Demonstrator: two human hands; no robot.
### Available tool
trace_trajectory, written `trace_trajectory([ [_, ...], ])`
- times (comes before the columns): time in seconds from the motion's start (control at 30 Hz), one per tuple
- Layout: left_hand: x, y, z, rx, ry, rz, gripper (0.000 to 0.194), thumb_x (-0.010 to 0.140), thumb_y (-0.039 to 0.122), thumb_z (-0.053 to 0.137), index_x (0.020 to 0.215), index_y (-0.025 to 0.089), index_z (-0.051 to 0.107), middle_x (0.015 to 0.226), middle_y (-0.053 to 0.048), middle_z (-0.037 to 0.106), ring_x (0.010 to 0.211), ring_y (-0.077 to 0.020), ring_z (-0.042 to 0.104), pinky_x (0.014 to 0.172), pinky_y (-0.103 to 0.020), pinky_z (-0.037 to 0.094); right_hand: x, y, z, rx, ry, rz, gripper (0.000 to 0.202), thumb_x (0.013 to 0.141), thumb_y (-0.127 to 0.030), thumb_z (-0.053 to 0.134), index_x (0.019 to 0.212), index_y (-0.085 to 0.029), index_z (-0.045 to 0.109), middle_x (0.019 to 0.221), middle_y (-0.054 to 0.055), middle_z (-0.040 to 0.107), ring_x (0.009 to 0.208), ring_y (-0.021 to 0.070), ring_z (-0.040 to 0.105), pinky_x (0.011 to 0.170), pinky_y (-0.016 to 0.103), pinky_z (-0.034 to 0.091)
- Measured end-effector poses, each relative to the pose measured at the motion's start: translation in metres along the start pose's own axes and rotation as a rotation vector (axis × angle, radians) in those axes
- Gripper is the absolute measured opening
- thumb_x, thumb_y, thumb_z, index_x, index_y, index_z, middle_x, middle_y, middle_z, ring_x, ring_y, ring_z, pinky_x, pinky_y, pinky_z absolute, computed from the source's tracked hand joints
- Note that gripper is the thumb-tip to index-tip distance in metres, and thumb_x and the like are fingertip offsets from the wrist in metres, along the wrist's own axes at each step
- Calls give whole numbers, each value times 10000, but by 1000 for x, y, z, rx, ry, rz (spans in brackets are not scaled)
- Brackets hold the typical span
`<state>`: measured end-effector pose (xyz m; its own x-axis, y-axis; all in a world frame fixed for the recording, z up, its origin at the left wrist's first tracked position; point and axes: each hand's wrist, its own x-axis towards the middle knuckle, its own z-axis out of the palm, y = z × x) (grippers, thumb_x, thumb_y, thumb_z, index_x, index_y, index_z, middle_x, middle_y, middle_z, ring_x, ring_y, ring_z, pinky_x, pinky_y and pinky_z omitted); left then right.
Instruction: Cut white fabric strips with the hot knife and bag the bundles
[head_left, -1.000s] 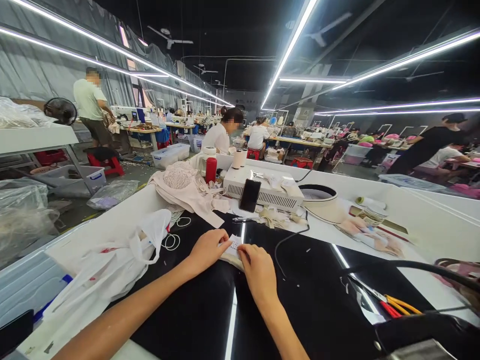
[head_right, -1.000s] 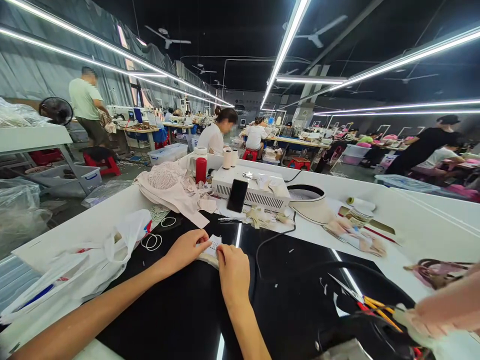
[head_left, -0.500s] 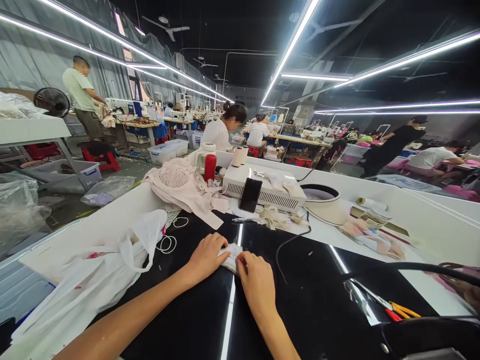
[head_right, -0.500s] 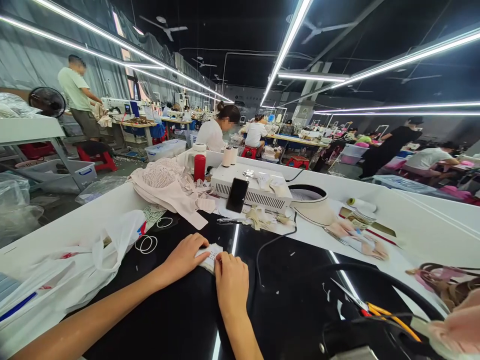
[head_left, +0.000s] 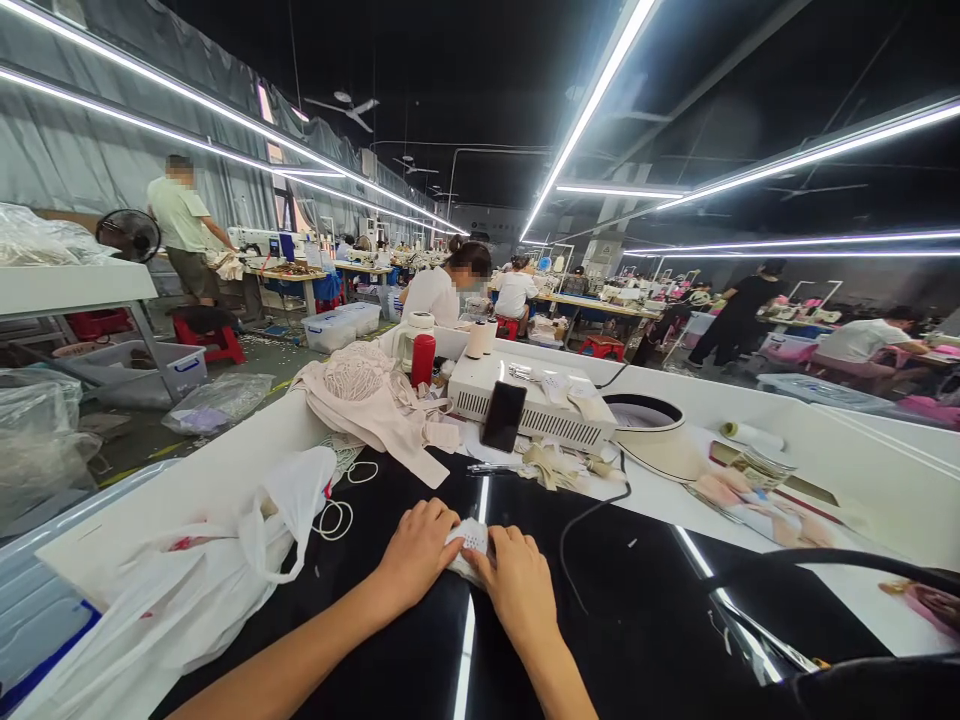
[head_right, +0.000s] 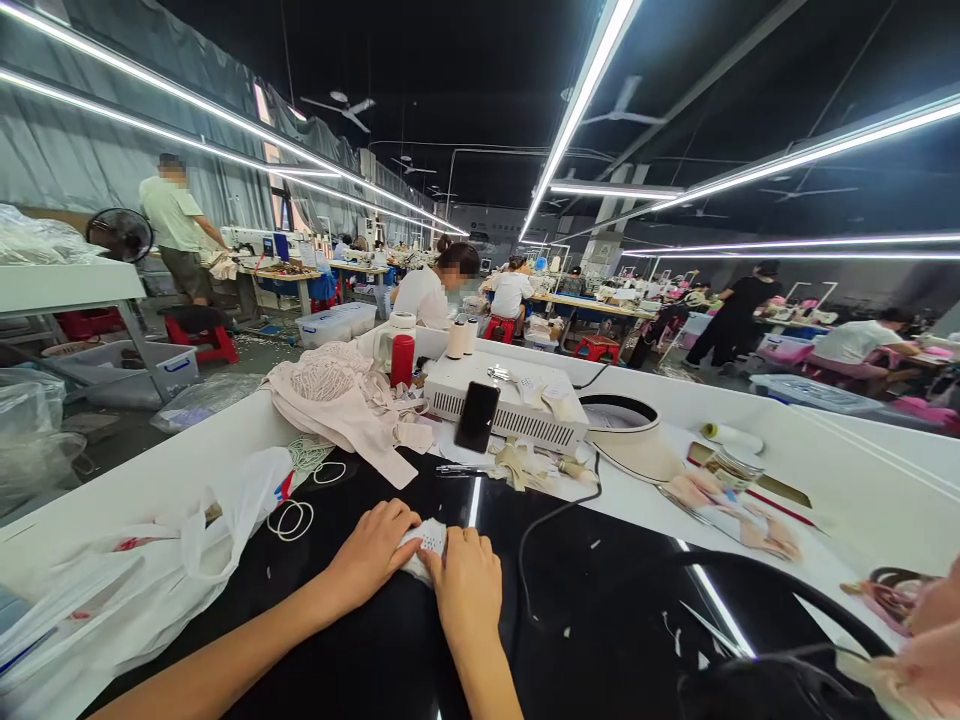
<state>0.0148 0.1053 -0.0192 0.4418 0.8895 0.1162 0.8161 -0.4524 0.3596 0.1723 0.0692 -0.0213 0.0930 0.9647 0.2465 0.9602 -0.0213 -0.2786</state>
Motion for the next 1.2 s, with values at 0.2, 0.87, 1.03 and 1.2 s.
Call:
trace_trajectory([
  [0.2, -2, 0, 0, -25, -20, -4, 277, 1029, 325, 489, 1273, 214, 557, 1230, -76, 568, 1117, -242, 542, 986, -406, 441, 4, 7, 7, 151, -77, 15, 134, 902, -314, 684, 848, -200, 639, 898, 57, 709, 852, 259, 660, 696, 304, 401],
  [0.87, -5, 5, 8, -184, 7, 93, 88, 1002, 237, 536, 1084, 205, 533, 1116, -30, 630, 1046, -215, 553, 942, -352, 405, 18, 36, 15, 487, -194, -29, 304, 728, -433, 652, 889, -179, 696, 855, 71, 662, 797, 253, 616, 736, 339, 465],
  [1.03, -6, 6, 5, -214, -1, 142, 65, 998, 192, 524, 1063, 200, 530, 1106, -28, 629, 1040, -211, 559, 941, -344, 404, 14, 34, 14, 544, -233, -49, 186, 736, -397, 609, 772, -221, 562, 674, -15, 599, 643, 190, 552, 625, 287, 400],
  [1.2, -6, 5, -6, -260, -32, 187, 102, 978, 210, 575, 1077, 204, 549, 1119, -20, 640, 1065, -200, 575, 978, -322, 395, 5, 30, 7, 554, -208, -74, 157, 795, -365, 581, 801, -229, 502, 700, -28, 583, 656, 177, 544, 627, 272, 391],
])
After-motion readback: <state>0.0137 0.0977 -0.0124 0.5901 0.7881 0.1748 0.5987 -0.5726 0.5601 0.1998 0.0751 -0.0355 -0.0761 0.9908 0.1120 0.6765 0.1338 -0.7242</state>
